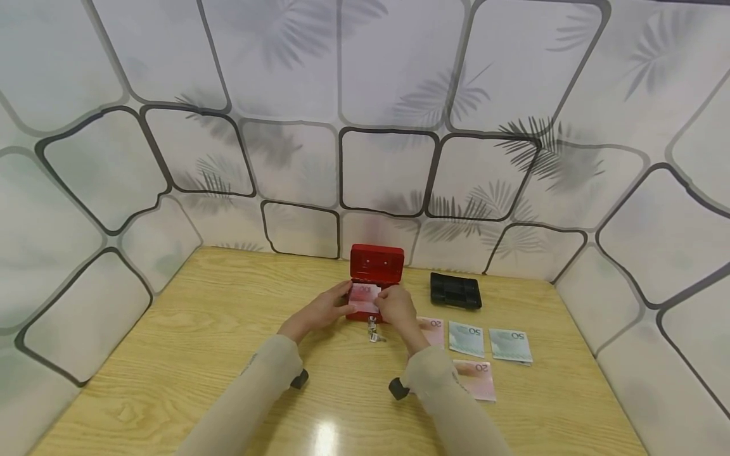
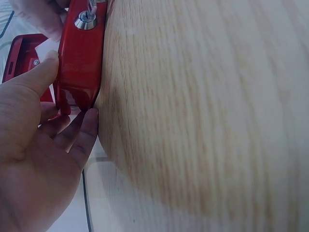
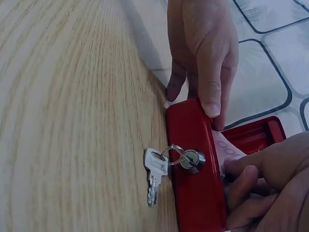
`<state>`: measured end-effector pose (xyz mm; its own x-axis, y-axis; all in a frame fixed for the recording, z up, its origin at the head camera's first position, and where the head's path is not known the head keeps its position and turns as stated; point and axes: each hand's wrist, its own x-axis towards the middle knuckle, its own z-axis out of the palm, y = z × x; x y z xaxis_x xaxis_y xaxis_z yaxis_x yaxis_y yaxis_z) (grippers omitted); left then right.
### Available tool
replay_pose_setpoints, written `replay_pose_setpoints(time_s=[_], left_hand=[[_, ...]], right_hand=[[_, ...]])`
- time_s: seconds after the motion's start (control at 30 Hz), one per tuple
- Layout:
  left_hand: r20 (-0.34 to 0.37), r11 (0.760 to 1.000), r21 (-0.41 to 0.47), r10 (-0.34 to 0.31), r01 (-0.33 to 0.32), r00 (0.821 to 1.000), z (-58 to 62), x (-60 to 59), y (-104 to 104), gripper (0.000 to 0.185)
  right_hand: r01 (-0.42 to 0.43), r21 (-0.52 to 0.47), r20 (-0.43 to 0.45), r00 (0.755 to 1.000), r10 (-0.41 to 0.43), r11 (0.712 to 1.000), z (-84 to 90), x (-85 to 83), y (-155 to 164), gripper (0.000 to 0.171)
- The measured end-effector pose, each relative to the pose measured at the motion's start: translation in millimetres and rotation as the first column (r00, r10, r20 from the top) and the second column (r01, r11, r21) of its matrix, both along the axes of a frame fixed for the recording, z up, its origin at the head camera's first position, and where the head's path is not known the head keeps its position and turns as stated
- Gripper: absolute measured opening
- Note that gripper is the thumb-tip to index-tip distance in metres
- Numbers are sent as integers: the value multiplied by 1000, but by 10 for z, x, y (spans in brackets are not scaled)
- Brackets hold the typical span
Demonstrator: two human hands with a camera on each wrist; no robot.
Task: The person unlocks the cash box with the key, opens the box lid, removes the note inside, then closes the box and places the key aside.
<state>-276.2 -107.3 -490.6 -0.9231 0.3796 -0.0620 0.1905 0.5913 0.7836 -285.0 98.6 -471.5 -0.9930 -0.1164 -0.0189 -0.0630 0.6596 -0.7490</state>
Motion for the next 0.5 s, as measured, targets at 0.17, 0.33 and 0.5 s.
replay_pose_setpoints(time_s=[0.17, 0.33, 0.5], left_hand=[[3, 1000, -2, 4, -4, 1000, 3, 7, 5, 73], [-3, 1000, -15, -1, 1, 1000, 12, 9, 9, 73], [-12, 1000, -21, -2, 2, 1000, 15, 1, 12, 72]], right_hand=[[15, -26, -62, 998, -17, 1000, 4, 6, -18, 36], [55, -8, -90, 994, -56, 998, 31, 10, -10, 27], [87, -10, -121, 989, -87, 996, 63, 6, 26, 20]])
